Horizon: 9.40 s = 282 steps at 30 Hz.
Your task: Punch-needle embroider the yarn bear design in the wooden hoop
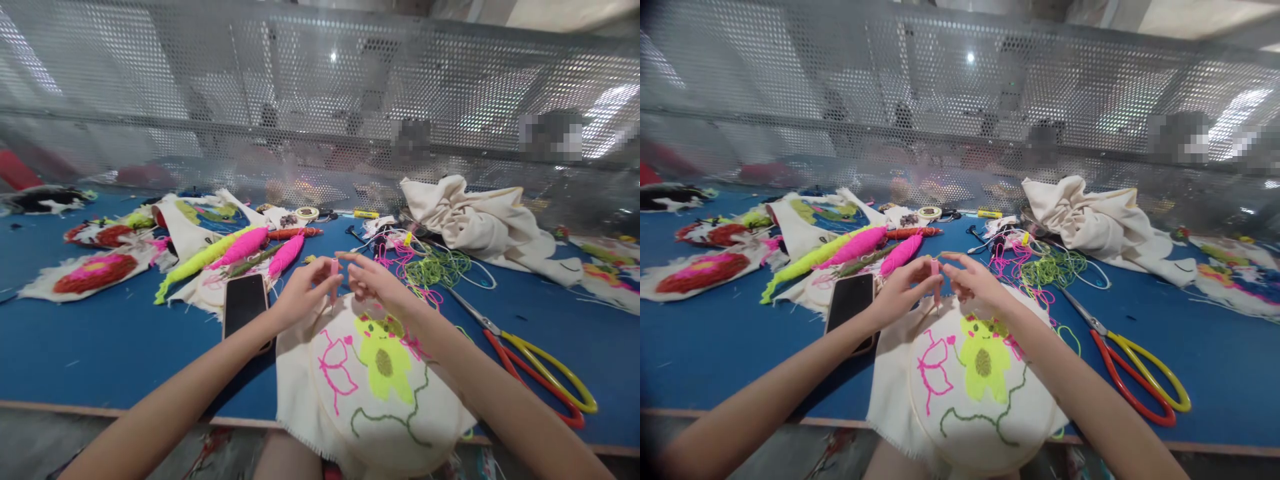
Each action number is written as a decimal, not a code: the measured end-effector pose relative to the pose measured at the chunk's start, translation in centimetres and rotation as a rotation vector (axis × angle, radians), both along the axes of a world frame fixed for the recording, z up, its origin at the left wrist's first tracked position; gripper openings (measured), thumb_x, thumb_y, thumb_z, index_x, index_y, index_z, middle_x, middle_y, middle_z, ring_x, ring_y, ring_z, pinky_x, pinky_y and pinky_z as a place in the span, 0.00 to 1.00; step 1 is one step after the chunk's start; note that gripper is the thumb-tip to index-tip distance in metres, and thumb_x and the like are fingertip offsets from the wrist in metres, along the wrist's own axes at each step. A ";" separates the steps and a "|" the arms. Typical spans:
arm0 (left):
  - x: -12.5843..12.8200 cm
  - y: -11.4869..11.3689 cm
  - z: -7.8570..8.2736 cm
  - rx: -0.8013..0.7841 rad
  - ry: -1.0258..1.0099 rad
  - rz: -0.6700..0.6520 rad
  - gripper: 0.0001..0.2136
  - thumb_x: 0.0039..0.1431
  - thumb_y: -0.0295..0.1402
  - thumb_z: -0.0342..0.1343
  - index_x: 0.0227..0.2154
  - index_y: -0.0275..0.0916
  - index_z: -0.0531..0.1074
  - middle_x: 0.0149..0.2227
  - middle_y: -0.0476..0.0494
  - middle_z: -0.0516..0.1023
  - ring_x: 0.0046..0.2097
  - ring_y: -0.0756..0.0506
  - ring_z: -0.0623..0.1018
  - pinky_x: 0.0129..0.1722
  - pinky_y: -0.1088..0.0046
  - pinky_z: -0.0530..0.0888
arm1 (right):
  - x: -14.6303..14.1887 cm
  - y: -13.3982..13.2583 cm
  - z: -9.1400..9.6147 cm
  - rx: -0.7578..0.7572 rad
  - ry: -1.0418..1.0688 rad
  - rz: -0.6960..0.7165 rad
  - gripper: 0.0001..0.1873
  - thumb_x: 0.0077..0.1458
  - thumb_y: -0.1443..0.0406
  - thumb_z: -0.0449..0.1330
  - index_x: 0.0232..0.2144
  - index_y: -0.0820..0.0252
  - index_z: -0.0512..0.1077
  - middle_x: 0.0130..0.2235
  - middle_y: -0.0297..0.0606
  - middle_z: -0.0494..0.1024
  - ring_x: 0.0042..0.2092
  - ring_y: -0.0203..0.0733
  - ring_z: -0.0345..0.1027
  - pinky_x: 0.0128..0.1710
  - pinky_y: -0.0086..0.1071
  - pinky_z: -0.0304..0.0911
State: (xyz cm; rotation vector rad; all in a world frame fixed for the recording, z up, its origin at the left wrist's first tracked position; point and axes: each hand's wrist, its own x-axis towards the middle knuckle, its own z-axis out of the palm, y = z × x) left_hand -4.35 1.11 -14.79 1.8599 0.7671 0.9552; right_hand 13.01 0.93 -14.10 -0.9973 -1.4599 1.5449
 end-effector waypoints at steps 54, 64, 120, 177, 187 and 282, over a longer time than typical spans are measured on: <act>-1.9 0.6 -1.6 0.044 0.716 0.263 0.17 0.60 0.43 0.40 0.32 0.40 0.70 0.30 0.44 0.74 0.33 0.44 0.73 0.32 0.70 0.65 | -1.4 -1.7 -4.3 0.313 -0.306 -0.099 0.11 0.55 0.58 0.53 0.31 0.61 0.67 0.27 0.32 0.69 0.28 0.34 0.60 0.27 0.28 0.55; -2.8 0.8 -0.9 -0.395 0.707 -0.063 0.20 0.49 0.51 0.51 0.22 0.36 0.71 0.22 0.49 0.70 0.24 0.50 0.65 0.21 0.76 0.58 | 0.1 -2.6 -4.9 0.673 -0.618 -0.093 0.11 0.59 0.61 0.50 0.33 0.59 0.70 0.38 0.41 0.77 0.40 0.44 0.69 0.40 0.35 0.60; -0.6 -1.2 -1.4 -0.194 0.459 -0.023 0.07 0.45 0.32 0.54 0.25 0.38 0.60 0.23 0.56 0.59 0.27 0.52 0.60 0.25 0.77 0.56 | 2.5 -3.3 -1.6 0.689 -0.713 0.110 0.10 0.60 0.62 0.50 0.33 0.58 0.69 0.37 0.38 0.74 0.39 0.41 0.67 0.39 0.34 0.60; -0.5 -1.0 -1.2 -0.124 0.516 0.014 0.06 0.45 0.31 0.51 0.25 0.38 0.59 0.23 0.56 0.60 0.26 0.52 0.60 0.25 0.77 0.57 | 5.0 -3.1 -0.4 0.619 -0.838 0.038 0.17 0.62 0.61 0.44 0.34 0.61 0.70 0.34 0.42 0.74 0.36 0.41 0.66 0.36 0.35 0.59; -0.7 -1.1 -1.2 -0.112 0.440 -0.023 0.06 0.47 0.32 0.51 0.24 0.38 0.58 0.22 0.57 0.58 0.26 0.53 0.58 0.26 0.77 0.58 | 4.9 -2.6 -1.0 0.811 -0.800 0.159 0.09 0.59 0.63 0.51 0.33 0.59 0.70 0.37 0.38 0.74 0.42 0.40 0.65 0.43 0.35 0.58; 0.2 -1.6 -0.7 -0.981 -0.058 -0.017 0.24 0.37 0.30 0.66 0.42 0.39 0.70 0.36 0.46 0.80 0.38 0.44 0.79 0.37 0.71 0.75 | 4.4 -4.0 -3.4 0.479 -0.628 -0.200 0.09 0.60 0.62 0.50 0.31 0.58 0.66 0.29 0.33 0.72 0.29 0.35 0.65 0.29 0.30 0.56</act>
